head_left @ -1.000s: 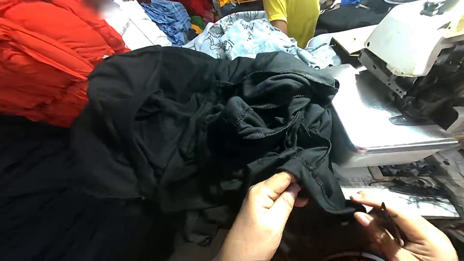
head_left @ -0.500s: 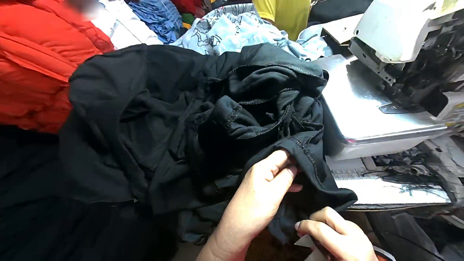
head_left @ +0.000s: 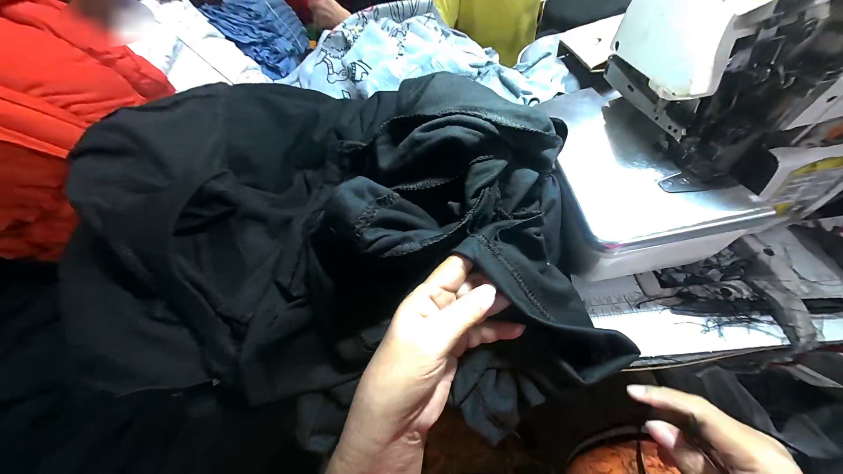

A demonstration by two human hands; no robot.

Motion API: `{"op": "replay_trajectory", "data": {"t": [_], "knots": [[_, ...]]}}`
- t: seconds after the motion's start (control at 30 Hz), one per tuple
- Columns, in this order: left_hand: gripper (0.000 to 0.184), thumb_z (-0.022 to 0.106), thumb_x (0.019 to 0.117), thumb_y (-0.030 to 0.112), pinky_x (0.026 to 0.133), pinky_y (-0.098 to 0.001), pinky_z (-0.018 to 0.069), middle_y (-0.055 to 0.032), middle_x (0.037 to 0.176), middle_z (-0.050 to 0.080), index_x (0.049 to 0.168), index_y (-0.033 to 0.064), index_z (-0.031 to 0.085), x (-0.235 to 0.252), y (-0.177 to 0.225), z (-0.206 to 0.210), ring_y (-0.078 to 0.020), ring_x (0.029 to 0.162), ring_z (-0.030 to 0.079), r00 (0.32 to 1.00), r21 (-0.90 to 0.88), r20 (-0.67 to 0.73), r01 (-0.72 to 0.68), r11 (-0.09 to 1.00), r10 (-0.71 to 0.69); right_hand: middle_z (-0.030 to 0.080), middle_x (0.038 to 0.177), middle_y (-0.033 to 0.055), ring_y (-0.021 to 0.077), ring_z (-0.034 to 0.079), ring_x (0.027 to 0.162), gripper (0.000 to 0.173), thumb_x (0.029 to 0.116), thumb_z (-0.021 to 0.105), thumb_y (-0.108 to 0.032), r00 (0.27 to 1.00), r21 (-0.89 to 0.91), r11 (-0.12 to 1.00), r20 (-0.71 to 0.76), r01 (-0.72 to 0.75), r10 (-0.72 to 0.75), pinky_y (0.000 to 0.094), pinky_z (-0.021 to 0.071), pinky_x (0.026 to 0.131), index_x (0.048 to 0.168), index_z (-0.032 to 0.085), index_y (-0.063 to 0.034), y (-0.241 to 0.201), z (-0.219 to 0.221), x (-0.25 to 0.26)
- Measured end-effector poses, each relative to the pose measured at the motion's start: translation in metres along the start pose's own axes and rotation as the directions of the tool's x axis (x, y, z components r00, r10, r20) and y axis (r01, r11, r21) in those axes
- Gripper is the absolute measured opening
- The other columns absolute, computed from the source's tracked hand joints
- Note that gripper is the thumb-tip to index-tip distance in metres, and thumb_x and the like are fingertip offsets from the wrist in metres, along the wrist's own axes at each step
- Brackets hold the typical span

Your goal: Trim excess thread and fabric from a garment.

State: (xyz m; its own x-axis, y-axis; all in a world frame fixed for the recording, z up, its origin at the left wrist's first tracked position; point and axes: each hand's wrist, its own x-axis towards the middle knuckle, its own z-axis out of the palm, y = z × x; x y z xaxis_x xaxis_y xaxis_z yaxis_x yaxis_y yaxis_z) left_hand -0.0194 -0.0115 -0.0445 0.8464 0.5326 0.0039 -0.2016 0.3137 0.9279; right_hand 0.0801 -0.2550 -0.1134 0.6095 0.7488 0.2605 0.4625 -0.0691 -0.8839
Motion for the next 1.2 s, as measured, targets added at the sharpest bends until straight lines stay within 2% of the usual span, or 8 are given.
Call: {"op": "replay_trajectory", "data": {"t": [0.2,0.33,0.53,0.7,0.8,0.93,1.03,1.2], "knots": [[0.032,0.042,0.1031,0.002,0.075,-0.032,0.0645,-0.0091,0.103,0.075,0.12,0.0094,0.068,0.002,0.001,0.006,-0.0158,0.087,0.076,0.998,-0.042,-0.064,-0.024,0.999,0.022,0.075,0.098,0.0176,0.0117,0.069,0.082,0.042,0.0886,0.078,-0.022,0.995,-0.177,0.984,-0.095,0.012,-0.029,0.022,0.0556,0.078,0.114,0.068,0.0094,-0.015,0.035,0.019],[0.03,0.043,0.1027,0.002,0.075,-0.0321,0.0644,-0.0087,0.101,0.075,0.116,0.0092,0.069,0.002,0.001,0.004,-0.0154,0.085,0.075,0.997,-0.079,-0.069,-0.024,0.997,0.019,0.073,0.084,0.015,0.0138,0.069,0.078,0.012,0.0816,0.07,-0.002,0.977,-0.247,0.968,-0.19,0.052,-0.101,0.02,0.0545,0.074,0.093,0.071,0.0031,-0.005,0.052,0.023],[0.022,0.053,0.1006,0.012,0.084,-0.0354,0.0629,-0.0097,0.098,0.075,0.107,0.0065,0.073,0.004,0.005,-0.005,-0.0185,0.091,0.075,0.995,-0.377,-0.063,-0.096,0.921,0.077,0.068,0.084,0.0151,0.0032,0.06,0.078,0.008,0.0897,0.063,0.002,0.988,0.209,0.977,0.151,-0.047,0.015,0.0147,0.048,0.073,0.092,0.066,0.0091,0.011,0.015,0.001],[0.021,0.06,0.0998,0.023,0.079,-0.0331,0.0628,-0.0078,0.089,0.073,0.098,0.0064,0.073,0.004,0.01,0.0,-0.0171,0.083,0.073,0.987,-0.48,-0.145,-0.132,0.867,0.07,0.071,0.091,0.0206,0.0164,0.066,0.079,0.015,0.0909,0.064,0.0,0.959,0.026,0.98,0.214,-0.198,0.188,0.027,0.053,0.073,0.098,0.071,0.0101,0.021,0.006,-0.02],[0.021,0.053,0.1034,0.017,0.083,-0.0369,0.0633,-0.0096,0.098,0.075,0.101,0.007,0.072,0.005,0.014,0.007,-0.0191,0.094,0.074,0.973,-0.477,-0.222,-0.159,0.864,0.056,0.073,0.107,0.0234,0.0273,0.072,0.096,0.024,0.0952,0.064,-0.004,0.969,-0.04,0.982,0.156,-0.187,0.191,0.037,0.0577,0.088,0.113,0.073,0.0084,0.019,0.009,-0.019],[0.022,0.052,0.1022,0.01,0.082,-0.0377,0.0637,-0.0112,0.096,0.075,0.098,0.0065,0.073,0.006,0.013,0.008,-0.0194,0.092,0.075,0.969,-0.436,-0.24,-0.163,0.885,0.06,0.071,0.088,0.0204,0.0126,0.066,0.075,0.013,0.0925,0.063,0.001,0.995,-0.051,0.994,0.006,-0.095,0.095,0.0201,0.0525,0.072,0.097,0.072,0.0091,0.012,0.005,-0.014],[0.016,0.059,0.096,0.007,0.074,-0.0357,0.0645,-0.0095,0.088,0.075,0.092,0.0092,0.074,0.003,0.009,0.004,-0.0167,0.083,0.075,0.964,-0.354,-0.257,-0.153,0.923,0.061,0.064,0.074,0.0192,0.0097,0.059,0.066,0.026,0.0981,0.061,-0.01,0.998,-0.015,0.999,-0.028,-0.048,0.048,0.0192,0.048,0.064,0.083,0.064,0.0107,0.009,-0.004,-0.01],[0.02,0.061,0.0936,0.002,0.08,-0.031,0.063,-0.0061,0.097,0.077,0.106,0.0105,0.075,-0.008,-0.007,0.006,-0.0116,0.089,0.075,0.958,-0.154,-0.192,-0.242,0.958,0.212,0.068,0.102,0.0146,0.0017,0.063,0.099,0.019,0.1029,0.061,-0.011,0.996,0.187,0.978,-0.025,0.094,-0.091,0.0159,0.051,0.087,0.104,0.064,0.0072,0.007,-0.008,0.005]]}}
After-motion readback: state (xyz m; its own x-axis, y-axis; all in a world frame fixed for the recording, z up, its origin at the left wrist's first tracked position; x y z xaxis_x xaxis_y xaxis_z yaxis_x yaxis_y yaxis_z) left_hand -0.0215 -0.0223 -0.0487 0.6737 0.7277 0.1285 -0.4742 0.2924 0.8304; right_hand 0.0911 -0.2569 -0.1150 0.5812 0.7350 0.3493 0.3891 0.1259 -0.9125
